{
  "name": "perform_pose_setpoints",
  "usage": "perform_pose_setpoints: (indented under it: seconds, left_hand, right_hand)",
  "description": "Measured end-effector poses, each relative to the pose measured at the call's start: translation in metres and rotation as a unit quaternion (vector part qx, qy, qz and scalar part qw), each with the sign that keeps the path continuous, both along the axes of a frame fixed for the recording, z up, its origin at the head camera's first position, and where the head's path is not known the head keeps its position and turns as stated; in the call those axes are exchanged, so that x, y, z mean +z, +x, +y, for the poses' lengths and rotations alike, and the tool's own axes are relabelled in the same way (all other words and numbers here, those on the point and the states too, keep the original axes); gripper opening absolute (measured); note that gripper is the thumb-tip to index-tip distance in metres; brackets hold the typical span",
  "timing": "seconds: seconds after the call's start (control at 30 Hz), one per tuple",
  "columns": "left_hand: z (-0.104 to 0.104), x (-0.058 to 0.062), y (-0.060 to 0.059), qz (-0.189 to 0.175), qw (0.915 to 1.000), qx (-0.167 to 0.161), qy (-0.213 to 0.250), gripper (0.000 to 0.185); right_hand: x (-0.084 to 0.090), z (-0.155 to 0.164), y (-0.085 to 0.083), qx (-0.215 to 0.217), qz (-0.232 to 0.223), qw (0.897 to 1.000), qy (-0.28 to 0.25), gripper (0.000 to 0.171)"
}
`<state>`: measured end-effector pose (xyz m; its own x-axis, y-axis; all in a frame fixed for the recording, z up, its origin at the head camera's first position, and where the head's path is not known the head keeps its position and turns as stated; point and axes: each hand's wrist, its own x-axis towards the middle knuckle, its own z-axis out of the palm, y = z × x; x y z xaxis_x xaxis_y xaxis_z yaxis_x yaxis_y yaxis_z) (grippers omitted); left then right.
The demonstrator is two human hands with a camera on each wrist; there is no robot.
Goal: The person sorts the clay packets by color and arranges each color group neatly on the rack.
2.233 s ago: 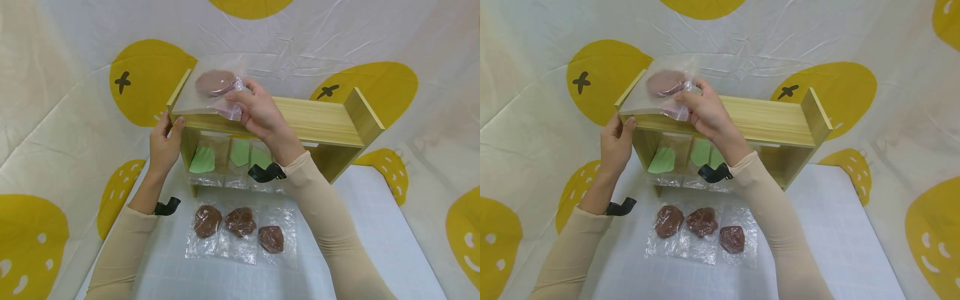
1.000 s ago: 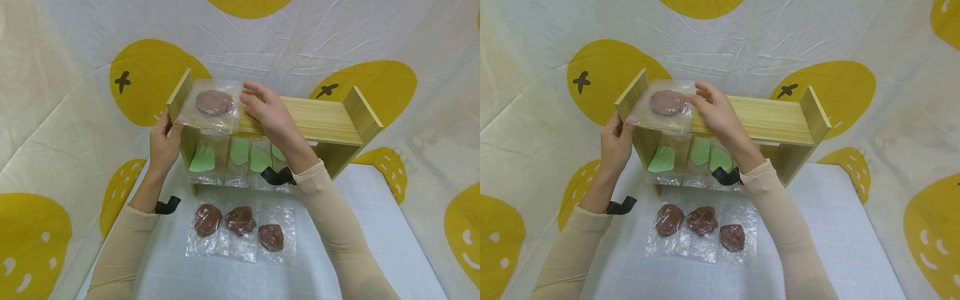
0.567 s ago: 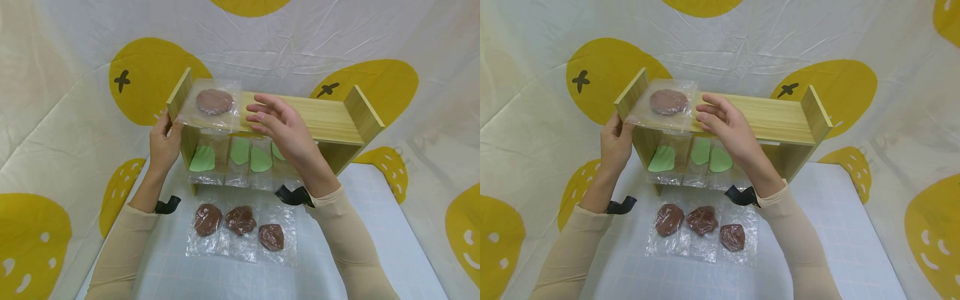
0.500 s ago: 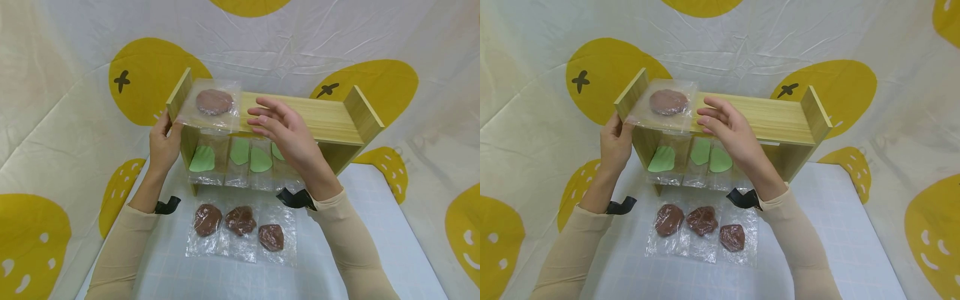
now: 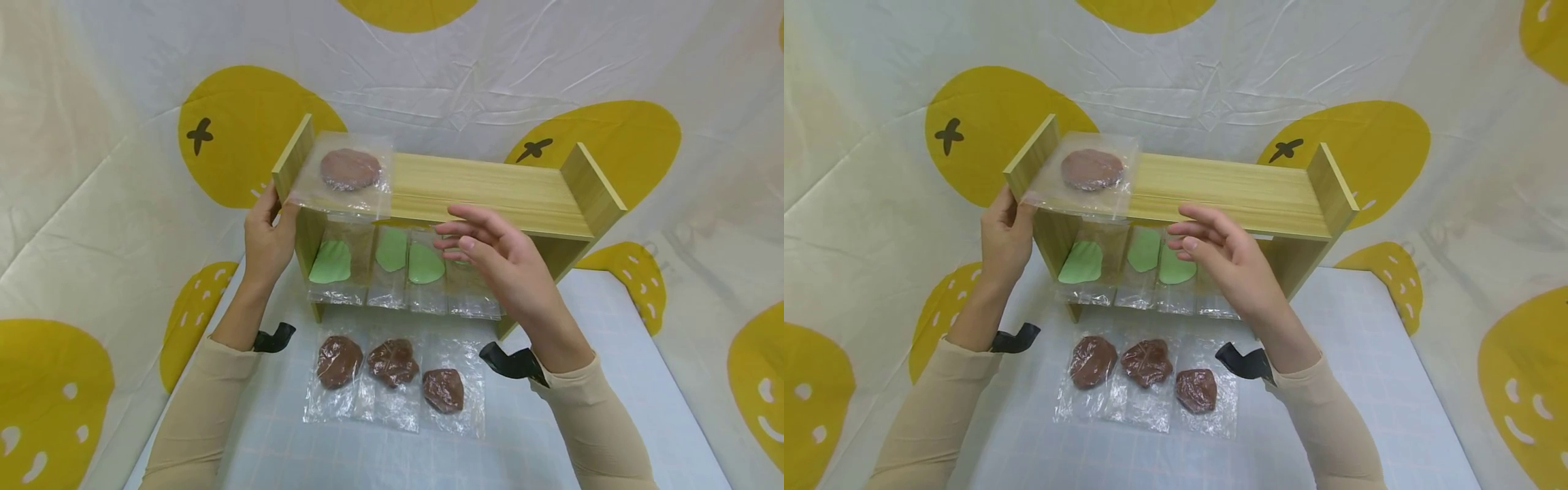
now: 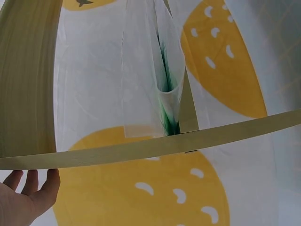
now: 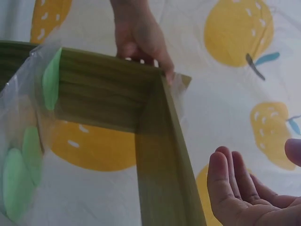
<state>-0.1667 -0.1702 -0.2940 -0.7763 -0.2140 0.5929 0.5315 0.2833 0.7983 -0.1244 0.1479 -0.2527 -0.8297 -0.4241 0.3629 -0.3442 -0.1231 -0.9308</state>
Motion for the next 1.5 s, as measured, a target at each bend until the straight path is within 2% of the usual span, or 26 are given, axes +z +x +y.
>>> perform_pose_setpoints:
  seconds: [0.3, 0.6, 0.8, 1.0, 1.17, 1.3, 1.5]
  left_hand:
    - [0.002, 0.004, 0.006, -0.001, 1.0000, 0.000, 0.001, 0.040]
    - [0.002, 0.004, 0.007, 0.000, 1.0000, 0.003, 0.004, 0.040]
    - [0.002, 0.003, 0.007, 0.005, 1.0000, 0.000, 0.005, 0.040]
    - [0.002, 0.003, 0.005, 0.010, 0.9999, 0.000, 0.002, 0.040]
    - [0.003, 0.003, 0.004, 0.026, 0.9997, 0.000, -0.004, 0.041]
    - [0.003, 0.003, 0.004, 0.032, 0.9995, 0.000, -0.005, 0.041]
    - [0.004, 0.003, 0.004, 0.027, 0.9996, 0.000, -0.006, 0.040]
  right_hand:
    - [-0.026, 0.022, 0.014, -0.004, 0.023, 1.000, 0.019, 0.040]
    - [-0.070, 0.044, 0.023, -0.006, 0.009, 0.999, 0.039, 0.035]
    - [-0.104, 0.067, 0.027, 0.026, -0.022, 0.997, 0.063, 0.035]
    - [-0.139, 0.100, 0.027, 0.065, -0.039, 0.990, 0.116, 0.033]
    - [-0.167, 0.127, 0.027, 0.076, -0.092, 0.981, 0.154, 0.034]
    - [-0.184, 0.140, 0.028, 0.060, -0.159, 0.971, 0.168, 0.035]
    - [-0.208, 0.152, 0.027, 0.024, -0.283, 0.943, 0.174, 0.052]
